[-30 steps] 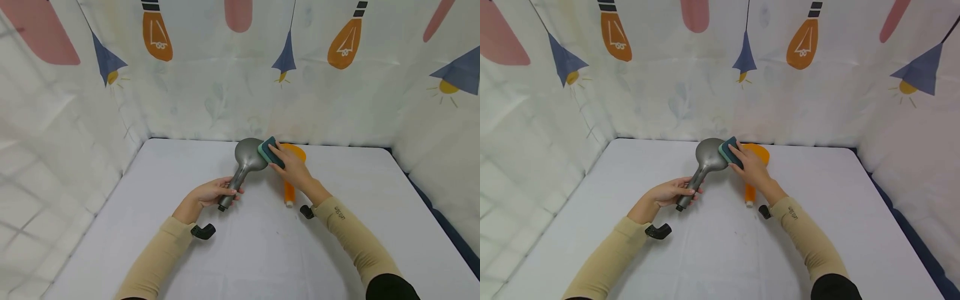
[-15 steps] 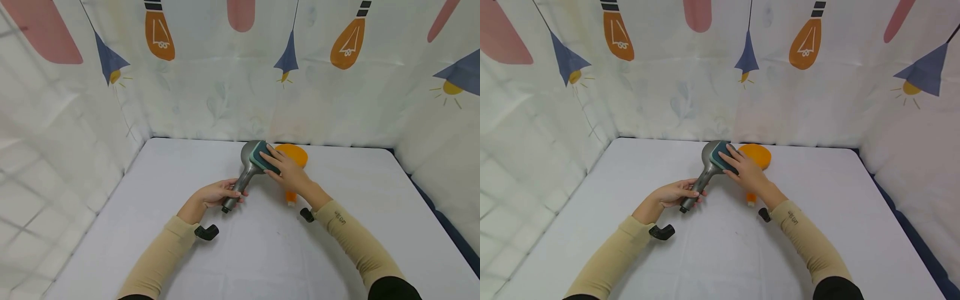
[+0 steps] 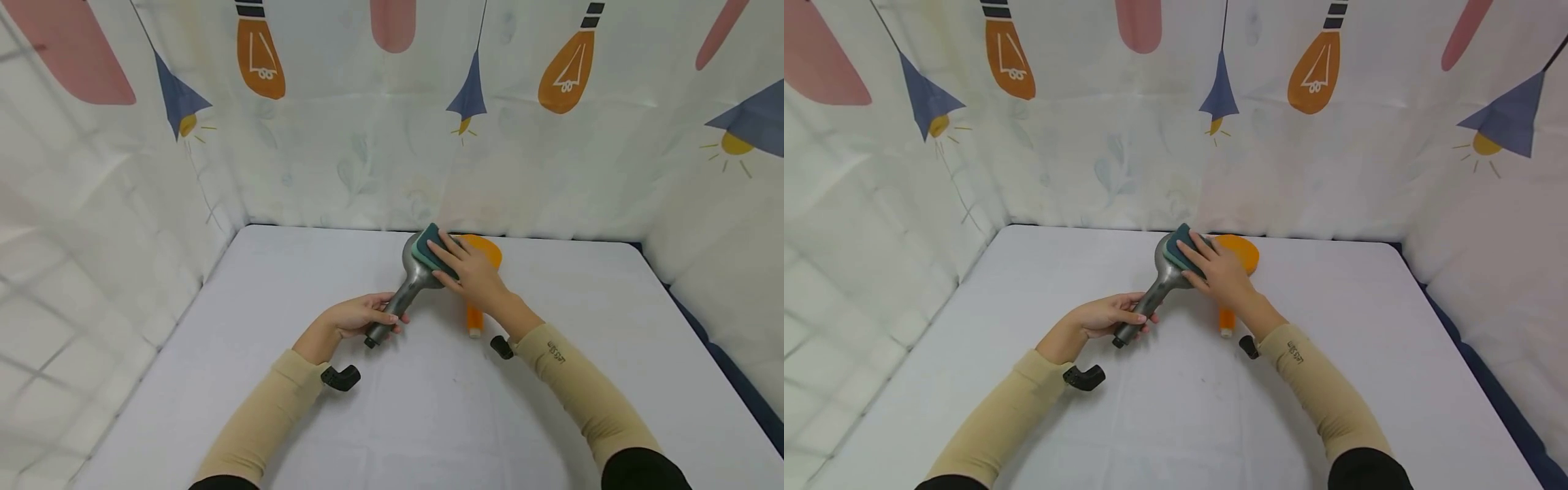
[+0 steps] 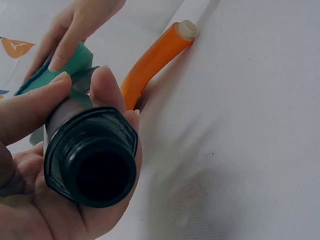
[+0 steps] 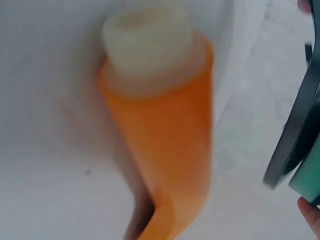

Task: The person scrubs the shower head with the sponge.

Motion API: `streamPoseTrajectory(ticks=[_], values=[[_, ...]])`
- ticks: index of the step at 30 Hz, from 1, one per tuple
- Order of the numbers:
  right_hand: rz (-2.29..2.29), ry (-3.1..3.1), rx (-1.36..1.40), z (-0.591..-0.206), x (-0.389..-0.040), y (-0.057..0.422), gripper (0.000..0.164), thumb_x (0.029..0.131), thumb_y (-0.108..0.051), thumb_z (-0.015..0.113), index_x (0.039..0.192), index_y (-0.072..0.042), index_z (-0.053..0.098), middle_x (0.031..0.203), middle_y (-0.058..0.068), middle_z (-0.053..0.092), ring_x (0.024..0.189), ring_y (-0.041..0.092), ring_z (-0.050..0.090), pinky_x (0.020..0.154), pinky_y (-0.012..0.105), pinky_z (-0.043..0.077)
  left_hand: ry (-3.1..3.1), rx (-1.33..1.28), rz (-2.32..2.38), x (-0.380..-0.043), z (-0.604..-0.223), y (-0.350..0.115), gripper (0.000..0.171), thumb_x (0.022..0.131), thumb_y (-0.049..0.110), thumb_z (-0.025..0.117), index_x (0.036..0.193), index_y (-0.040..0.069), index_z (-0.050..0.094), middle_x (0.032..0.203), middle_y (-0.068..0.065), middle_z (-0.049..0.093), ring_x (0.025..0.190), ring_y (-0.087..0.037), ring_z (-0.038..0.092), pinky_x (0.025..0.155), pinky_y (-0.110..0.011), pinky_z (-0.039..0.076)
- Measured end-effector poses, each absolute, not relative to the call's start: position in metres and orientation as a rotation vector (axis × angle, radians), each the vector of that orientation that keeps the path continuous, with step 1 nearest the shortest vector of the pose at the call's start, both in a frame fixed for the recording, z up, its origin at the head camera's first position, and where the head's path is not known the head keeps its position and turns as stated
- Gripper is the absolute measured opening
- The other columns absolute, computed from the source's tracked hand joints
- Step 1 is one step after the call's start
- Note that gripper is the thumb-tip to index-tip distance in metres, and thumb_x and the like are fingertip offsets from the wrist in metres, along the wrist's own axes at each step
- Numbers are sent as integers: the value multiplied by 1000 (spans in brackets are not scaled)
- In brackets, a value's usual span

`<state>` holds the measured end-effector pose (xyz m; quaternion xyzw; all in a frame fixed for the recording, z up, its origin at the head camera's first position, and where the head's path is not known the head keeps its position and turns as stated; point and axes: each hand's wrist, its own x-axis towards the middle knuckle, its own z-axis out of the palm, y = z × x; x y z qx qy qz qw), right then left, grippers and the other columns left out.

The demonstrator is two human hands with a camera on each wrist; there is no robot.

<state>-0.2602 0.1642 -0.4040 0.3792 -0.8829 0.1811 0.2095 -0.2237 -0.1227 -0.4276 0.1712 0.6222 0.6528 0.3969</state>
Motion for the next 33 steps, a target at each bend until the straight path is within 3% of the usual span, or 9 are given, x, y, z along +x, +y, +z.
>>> streamPoseTrajectory(ticks=[6, 10, 14, 18, 24, 28, 33], values=[[460, -2411, 1164, -401, -254, 153, 53, 100, -18, 66, 150, -7, 52, 158, 20, 40, 137, 51, 43, 111, 60, 37, 1586, 416, 1653, -227, -429, -122, 61, 104, -1, 50, 159, -4, 23, 123, -10, 64, 98, -15, 66, 84, -35, 53], [740, -2639, 934, -397, -261, 162, 54, 106, -25, 59, 157, -14, 44, 165, 15, 29, 146, 49, 31, 114, 62, 31, 1582, 411, 1662, -227, -426, -124, 60, 104, -1, 50, 159, -3, 25, 121, -8, 66, 99, -16, 66, 85, -35, 52], [901, -2629, 750, -397, -268, 172, 54, 106, -24, 59, 156, -12, 44, 164, 18, 30, 146, 48, 30, 115, 63, 27, 1585, 400, 1663, -225, -423, -125, 61, 104, -1, 52, 159, -3, 26, 121, -7, 66, 99, -17, 66, 87, -37, 52], [860, -2523, 772, -402, -268, 168, 52, 103, -18, 64, 152, -7, 50, 158, 23, 37, 140, 52, 39, 113, 64, 30, 1598, 397, 1663, -225, -423, -124, 61, 104, 0, 53, 159, -2, 27, 120, -6, 67, 98, -16, 66, 86, -37, 52], [629, -2317, 1042, -408, -256, 149, 49, 94, -14, 74, 141, -5, 62, 151, 24, 48, 131, 56, 47, 100, 66, 44, 1596, 386, 1651, -227, -427, -120, 60, 104, -2, 51, 159, -3, 25, 124, -12, 65, 97, -15, 66, 83, -36, 52], [664, -2343, 1091, -407, -254, 148, 48, 97, -14, 71, 143, -7, 61, 154, 22, 44, 137, 54, 41, 105, 67, 39, 1584, 404, 1655, -227, -428, -117, 61, 104, -1, 51, 159, -3, 24, 128, -17, 63, 98, -16, 66, 82, -35, 53], [916, -2534, 809, -407, -265, 165, 50, 103, -19, 64, 151, -10, 52, 162, 16, 35, 145, 47, 33, 112, 63, 33, 1591, 413, 1653, -228, -429, -116, 62, 104, -3, 52, 159, -4, 24, 126, -16, 64, 98, -16, 67, 82, -33, 53]])
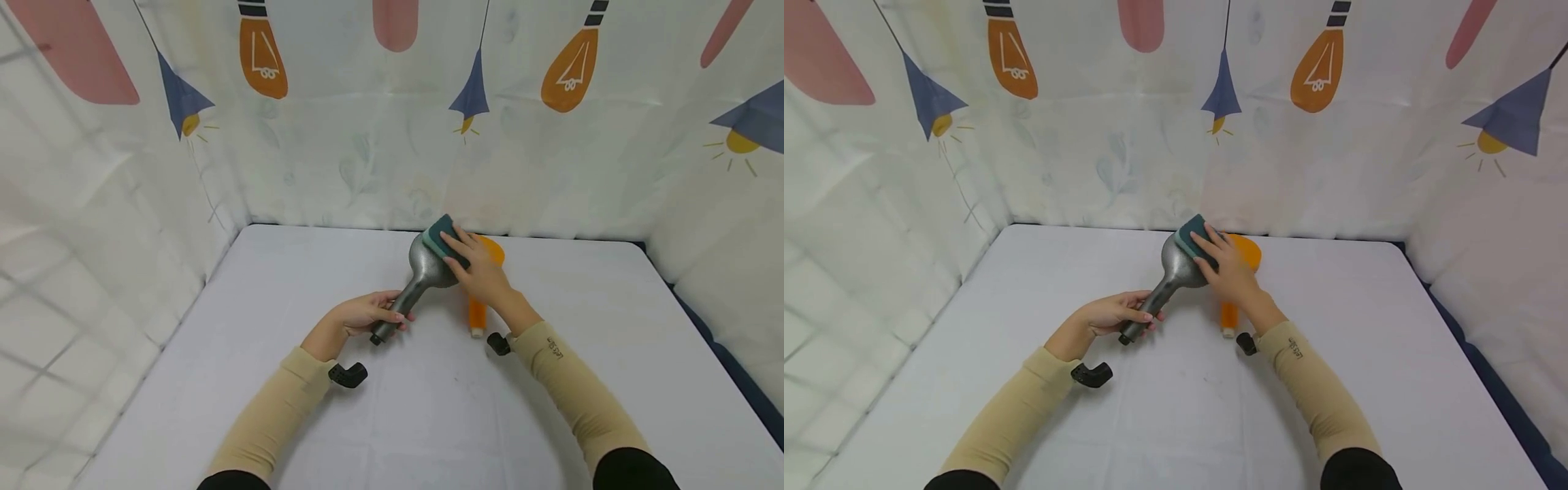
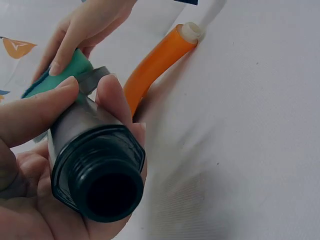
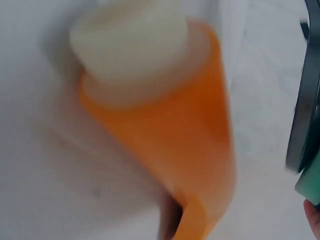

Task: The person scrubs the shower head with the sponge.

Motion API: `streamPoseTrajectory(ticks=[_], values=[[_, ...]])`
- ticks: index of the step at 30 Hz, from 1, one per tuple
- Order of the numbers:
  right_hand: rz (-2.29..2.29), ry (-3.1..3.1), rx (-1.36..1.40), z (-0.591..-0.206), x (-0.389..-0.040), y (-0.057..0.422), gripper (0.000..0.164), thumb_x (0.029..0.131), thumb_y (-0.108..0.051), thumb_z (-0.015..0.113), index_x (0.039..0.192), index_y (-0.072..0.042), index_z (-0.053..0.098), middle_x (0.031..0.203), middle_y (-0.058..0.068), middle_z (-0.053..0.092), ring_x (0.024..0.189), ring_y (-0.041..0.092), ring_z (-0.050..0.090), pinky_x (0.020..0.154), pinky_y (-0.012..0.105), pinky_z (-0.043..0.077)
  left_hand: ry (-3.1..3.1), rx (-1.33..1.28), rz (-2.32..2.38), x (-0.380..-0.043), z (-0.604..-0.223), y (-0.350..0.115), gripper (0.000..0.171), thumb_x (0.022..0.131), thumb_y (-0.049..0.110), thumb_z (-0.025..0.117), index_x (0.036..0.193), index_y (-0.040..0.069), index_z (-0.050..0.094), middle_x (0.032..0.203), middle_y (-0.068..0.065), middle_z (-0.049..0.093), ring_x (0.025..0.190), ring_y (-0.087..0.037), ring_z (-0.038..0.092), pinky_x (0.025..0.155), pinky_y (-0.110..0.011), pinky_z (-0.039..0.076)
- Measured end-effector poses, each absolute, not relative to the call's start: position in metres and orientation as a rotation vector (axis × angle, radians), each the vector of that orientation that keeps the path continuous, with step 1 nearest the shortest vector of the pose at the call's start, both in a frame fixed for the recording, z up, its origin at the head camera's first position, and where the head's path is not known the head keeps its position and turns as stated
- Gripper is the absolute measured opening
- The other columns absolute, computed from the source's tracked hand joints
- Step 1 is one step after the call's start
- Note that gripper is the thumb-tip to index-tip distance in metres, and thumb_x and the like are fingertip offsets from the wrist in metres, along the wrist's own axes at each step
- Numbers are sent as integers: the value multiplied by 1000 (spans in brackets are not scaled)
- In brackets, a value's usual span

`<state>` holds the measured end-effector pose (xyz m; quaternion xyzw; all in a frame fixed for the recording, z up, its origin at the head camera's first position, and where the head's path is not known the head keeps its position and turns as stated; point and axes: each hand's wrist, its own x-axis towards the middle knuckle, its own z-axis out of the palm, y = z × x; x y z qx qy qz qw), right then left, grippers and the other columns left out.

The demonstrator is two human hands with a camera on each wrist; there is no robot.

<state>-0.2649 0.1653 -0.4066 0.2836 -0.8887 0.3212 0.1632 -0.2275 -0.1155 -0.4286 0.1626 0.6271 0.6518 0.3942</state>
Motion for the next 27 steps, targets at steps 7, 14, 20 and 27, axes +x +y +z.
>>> streamPoseTrajectory(ticks=[7, 14, 20, 27], values=[[939, -2442, 752, -408, -268, 164, 49, 100, -14, 68, 147, -5, 55, 157, 22, 39, 138, 51, 41, 112, 64, 33, 1623, 410, 1625, -228, -425, -116, 62, 104, -2, 53, 159, -3, 26, 119, -9, 68, 96, -15, 67, 80, -32, 53], [611, -2259, 1165, -408, -250, 132, 48, 92, -12, 77, 138, -7, 65, 151, 21, 50, 131, 50, 48, 103, 66, 42, 1617, 410, 1618, -230, -425, -116, 61, 104, -2, 51, 159, -4, 23, 121, -10, 64, 97, -16, 66, 81, -33, 52], [761, -2378, 1108, -404, -257, 133, 47, 96, -12, 72, 142, -7, 61, 155, 21, 44, 138, 50, 41, 112, 64, 33, 1609, 397, 1637, -230, -426, -116, 61, 104, -4, 49, 159, -4, 23, 122, -10, 64, 98, -17, 65, 83, -33, 51], [1131, -2571, 674, -405, -274, 151, 51, 106, -19, 61, 154, -9, 47, 164, 17, 30, 148, 42, 29, 118, 58, 27, 1619, 358, 1641, -227, -421, -117, 61, 103, -4, 51, 158, -4, 26, 118, -8, 67, 93, -13, 66, 79, -30, 52]])
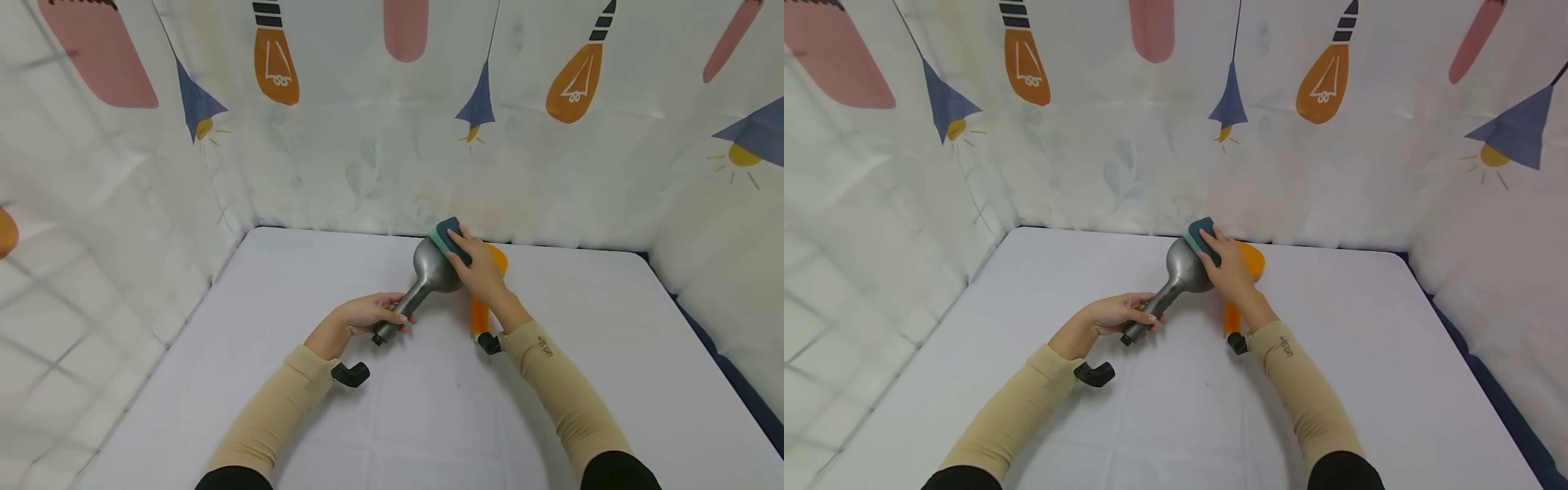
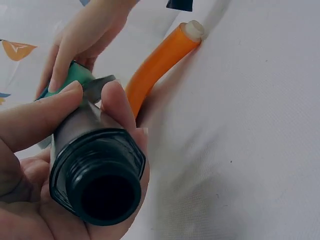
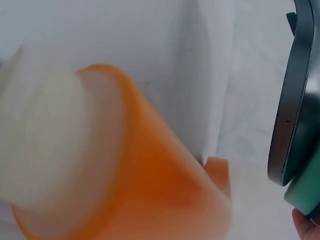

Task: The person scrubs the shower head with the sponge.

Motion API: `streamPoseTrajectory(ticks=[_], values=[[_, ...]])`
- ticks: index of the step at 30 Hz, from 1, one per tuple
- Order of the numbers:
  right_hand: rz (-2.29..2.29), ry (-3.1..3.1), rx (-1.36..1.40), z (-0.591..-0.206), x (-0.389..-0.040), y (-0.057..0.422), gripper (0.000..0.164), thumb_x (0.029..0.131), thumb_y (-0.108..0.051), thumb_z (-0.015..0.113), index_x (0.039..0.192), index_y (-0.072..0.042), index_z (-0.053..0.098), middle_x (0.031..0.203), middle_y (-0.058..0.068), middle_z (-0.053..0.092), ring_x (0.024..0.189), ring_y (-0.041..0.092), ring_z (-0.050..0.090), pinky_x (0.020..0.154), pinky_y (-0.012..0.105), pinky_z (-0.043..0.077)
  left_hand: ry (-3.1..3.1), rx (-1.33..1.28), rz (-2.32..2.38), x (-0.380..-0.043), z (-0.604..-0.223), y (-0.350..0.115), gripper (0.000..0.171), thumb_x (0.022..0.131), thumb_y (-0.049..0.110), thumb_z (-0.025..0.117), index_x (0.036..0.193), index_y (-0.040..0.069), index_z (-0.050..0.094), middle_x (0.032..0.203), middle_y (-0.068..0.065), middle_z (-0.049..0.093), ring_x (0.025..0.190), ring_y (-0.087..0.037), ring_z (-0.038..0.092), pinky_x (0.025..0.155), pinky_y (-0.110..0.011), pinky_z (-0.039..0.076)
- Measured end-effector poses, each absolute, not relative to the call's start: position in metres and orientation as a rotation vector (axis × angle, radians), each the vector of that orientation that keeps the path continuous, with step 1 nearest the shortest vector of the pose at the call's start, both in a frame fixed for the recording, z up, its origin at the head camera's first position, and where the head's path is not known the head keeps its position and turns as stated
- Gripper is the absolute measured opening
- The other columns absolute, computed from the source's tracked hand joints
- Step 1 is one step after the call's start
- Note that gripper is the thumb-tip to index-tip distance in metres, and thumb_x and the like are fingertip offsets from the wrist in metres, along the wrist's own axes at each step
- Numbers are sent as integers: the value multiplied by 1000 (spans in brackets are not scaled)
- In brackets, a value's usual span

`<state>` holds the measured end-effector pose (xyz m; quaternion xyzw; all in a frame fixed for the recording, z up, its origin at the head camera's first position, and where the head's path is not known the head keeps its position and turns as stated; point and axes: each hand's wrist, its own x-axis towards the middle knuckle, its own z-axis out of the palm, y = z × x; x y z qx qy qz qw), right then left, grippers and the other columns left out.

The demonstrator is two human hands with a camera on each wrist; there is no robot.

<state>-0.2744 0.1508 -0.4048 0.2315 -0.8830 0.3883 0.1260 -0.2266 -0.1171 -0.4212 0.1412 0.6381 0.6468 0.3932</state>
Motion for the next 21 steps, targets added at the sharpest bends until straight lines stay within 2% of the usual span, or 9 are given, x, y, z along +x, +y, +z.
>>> streamPoseTrajectory(ticks=[3, 7, 11, 15, 18, 21], values=[[1067, -2550, 665, -409, -275, 150, 50, 105, -20, 61, 153, -9, 49, 162, 18, 33, 144, 45, 35, 116, 59, 30, 1622, 347, 1630, -226, -422, -116, 61, 104, -5, 51, 158, -4, 25, 117, -8, 67, 92, -13, 66, 78, -30, 52], [824, -2444, 849, -409, -265, 138, 47, 100, -16, 67, 145, -6, 58, 154, 22, 44, 133, 54, 45, 109, 64, 37, 1616, 351, 1622, -227, -425, -115, 62, 104, -4, 50, 160, -4, 22, 118, -9, 67, 94, -14, 66, 77, -30, 52], [565, -2387, 1078, -407, -250, 122, 47, 97, -15, 72, 142, -10, 63, 153, 18, 47, 133, 50, 47, 107, 64, 40, 1605, 371, 1622, -229, -427, -115, 63, 105, -4, 49, 160, -3, 19, 124, -14, 64, 98, -16, 65, 81, -31, 51], [453, -2368, 1203, -404, -250, 114, 48, 96, -15, 74, 143, -14, 63, 154, 16, 47, 134, 46, 46, 106, 63, 40, 1614, 373, 1625, -230, -425, -118, 63, 105, -4, 48, 160, -4, 18, 126, -15, 62, 98, -16, 64, 82, -32, 51], [563, -2413, 1165, -399, -260, 121, 46, 97, -13, 72, 142, -10, 62, 154, 19, 46, 136, 48, 45, 111, 61, 36, 1604, 374, 1629, -230, -426, -118, 62, 105, -3, 48, 159, -5, 19, 125, -13, 64, 98, -15, 65, 83, -33, 51], [794, -2550, 977, -397, -270, 138, 48, 102, -14, 66, 148, -8, 56, 159, 18, 39, 143, 47, 36, 116, 61, 29, 1592, 375, 1636, -230, -426, -114, 63, 104, -3, 50, 159, -5, 21, 124, -11, 65, 98, -15, 66, 83, -33, 52]])
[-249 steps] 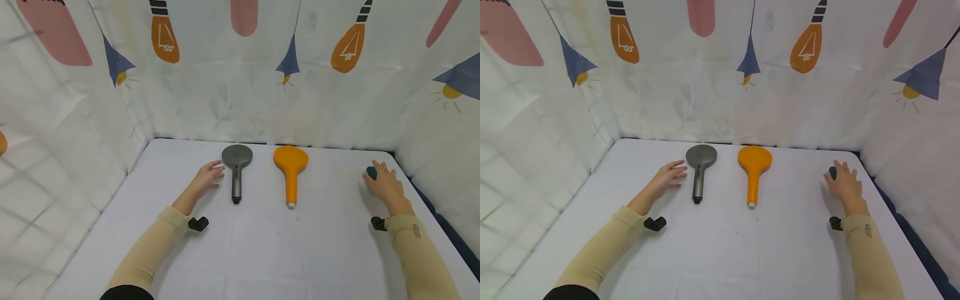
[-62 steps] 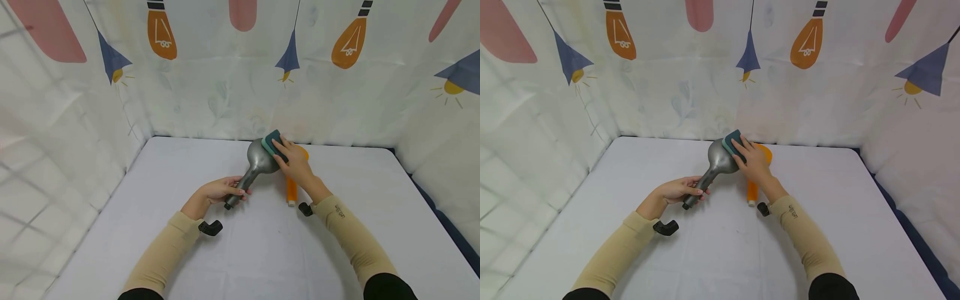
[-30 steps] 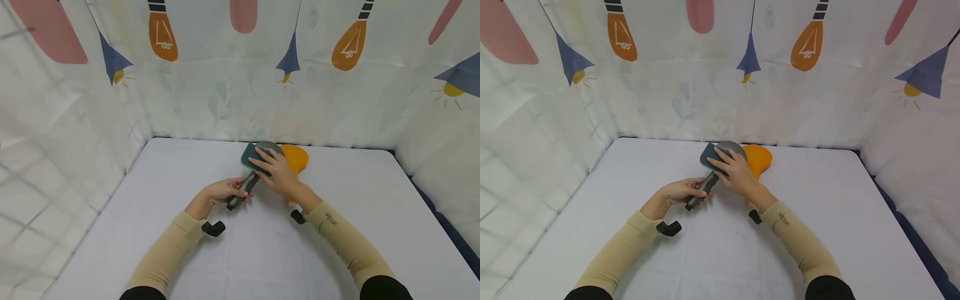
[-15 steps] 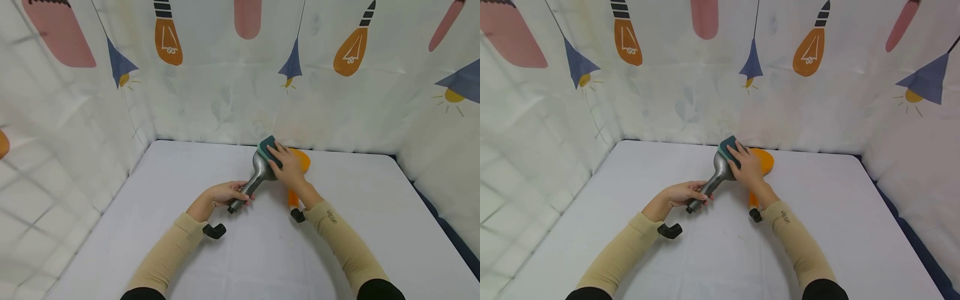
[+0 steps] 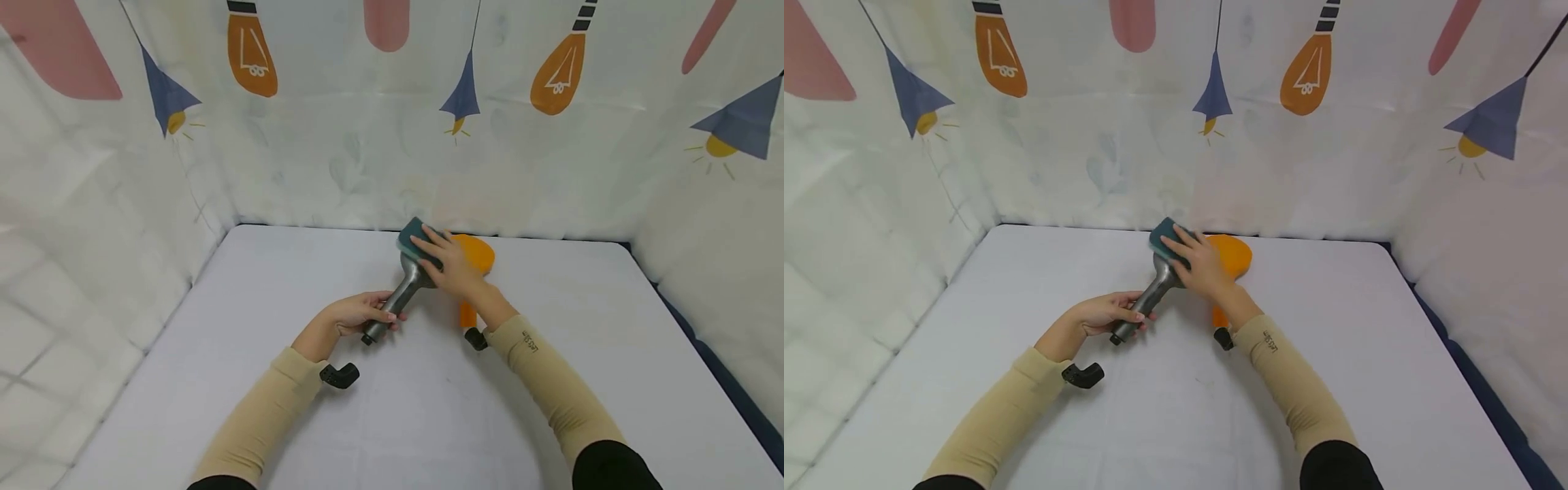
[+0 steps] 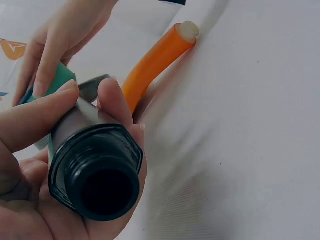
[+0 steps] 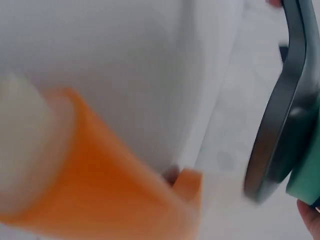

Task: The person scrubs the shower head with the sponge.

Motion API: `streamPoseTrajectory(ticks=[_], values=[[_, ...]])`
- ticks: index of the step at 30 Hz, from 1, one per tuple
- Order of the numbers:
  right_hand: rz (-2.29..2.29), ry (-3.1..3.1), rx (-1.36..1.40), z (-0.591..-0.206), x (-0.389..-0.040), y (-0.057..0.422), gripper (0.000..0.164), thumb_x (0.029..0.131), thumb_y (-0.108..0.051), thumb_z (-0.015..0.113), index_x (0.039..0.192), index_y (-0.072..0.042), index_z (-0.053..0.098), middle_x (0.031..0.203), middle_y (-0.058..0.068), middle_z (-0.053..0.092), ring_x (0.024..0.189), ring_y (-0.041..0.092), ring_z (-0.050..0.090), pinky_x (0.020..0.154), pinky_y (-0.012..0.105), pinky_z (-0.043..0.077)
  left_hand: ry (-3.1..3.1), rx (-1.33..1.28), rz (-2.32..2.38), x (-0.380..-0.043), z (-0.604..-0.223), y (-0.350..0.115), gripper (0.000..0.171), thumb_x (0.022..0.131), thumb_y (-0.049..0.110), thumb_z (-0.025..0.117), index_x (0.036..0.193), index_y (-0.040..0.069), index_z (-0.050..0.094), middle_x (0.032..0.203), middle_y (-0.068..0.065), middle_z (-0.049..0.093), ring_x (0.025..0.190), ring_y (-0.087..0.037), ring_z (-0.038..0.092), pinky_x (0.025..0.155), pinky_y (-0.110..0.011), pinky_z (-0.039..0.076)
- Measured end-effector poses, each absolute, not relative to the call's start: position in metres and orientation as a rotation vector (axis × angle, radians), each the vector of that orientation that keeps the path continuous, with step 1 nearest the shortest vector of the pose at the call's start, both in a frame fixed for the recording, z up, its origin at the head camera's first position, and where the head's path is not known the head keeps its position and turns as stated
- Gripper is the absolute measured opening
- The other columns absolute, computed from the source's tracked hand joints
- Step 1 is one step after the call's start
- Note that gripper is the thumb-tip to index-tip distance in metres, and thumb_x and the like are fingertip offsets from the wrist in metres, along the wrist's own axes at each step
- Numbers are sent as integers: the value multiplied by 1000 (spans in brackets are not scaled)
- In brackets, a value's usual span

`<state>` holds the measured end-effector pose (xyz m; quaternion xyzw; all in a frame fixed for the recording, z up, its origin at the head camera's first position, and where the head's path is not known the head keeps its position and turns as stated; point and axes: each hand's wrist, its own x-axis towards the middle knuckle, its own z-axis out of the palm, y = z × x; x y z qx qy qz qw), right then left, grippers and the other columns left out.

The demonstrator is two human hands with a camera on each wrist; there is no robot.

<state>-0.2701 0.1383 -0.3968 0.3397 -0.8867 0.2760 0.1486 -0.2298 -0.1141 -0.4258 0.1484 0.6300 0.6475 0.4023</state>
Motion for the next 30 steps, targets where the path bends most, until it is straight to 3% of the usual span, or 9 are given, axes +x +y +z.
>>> streamPoseTrajectory(ticks=[4, 8, 14, 18, 21, 27, 30], values=[[1072, -2651, 659, -396, -280, 158, 52, 106, -21, 59, 156, -12, 45, 165, 15, 28, 150, 43, 25, 118, 61, 24, 1599, 375, 1651, -228, -423, -115, 63, 103, -3, 52, 159, -4, 24, 123, -10, 66, 97, -15, 67, 82, -32, 53], [1085, -2614, 576, -401, -279, 164, 52, 106, -22, 59, 155, -11, 45, 164, 17, 29, 148, 43, 30, 117, 60, 28, 1598, 380, 1655, -229, -423, -115, 63, 102, -5, 53, 159, -5, 25, 118, -6, 67, 95, -14, 67, 81, -31, 53], [734, -2394, 931, -400, -258, 141, 48, 97, -15, 71, 143, -6, 60, 154, 22, 45, 135, 53, 44, 109, 65, 37, 1580, 380, 1672, -228, -426, -114, 64, 102, -4, 51, 159, -4, 23, 117, -5, 68, 96, -15, 67, 83, -33, 53], [543, -2272, 1177, -403, -248, 129, 48, 94, -14, 75, 141, -9, 63, 153, 18, 47, 133, 48, 46, 105, 64, 41, 1557, 389, 1688, -227, -427, -115, 66, 103, -4, 50, 160, -4, 18, 130, -20, 62, 99, -17, 66, 87, -36, 51], [552, -2244, 1211, -406, -249, 129, 49, 94, -11, 75, 141, -8, 63, 153, 19, 47, 133, 49, 44, 105, 65, 40, 1544, 395, 1693, -227, -427, -116, 67, 103, -3, 50, 161, -3, 15, 134, -24, 58, 100, -17, 66, 89, -37, 50], [855, -2437, 876, -404, -264, 146, 51, 102, -13, 65, 151, -6, 51, 161, 17, 36, 143, 53, 32, 113, 65, 30, 1554, 363, 1724, -225, -423, -119, 64, 103, -3, 50, 160, -3, 22, 118, -5, 67, 100, -17, 66, 88, -37, 51], [892, -2491, 720, -404, -268, 153, 52, 106, -16, 58, 155, -6, 44, 163, 15, 30, 143, 53, 30, 114, 65, 29, 1554, 369, 1727, -225, -421, -120, 62, 103, -3, 49, 160, -2, 24, 115, -2, 68, 99, -17, 65, 89, -38, 51]])
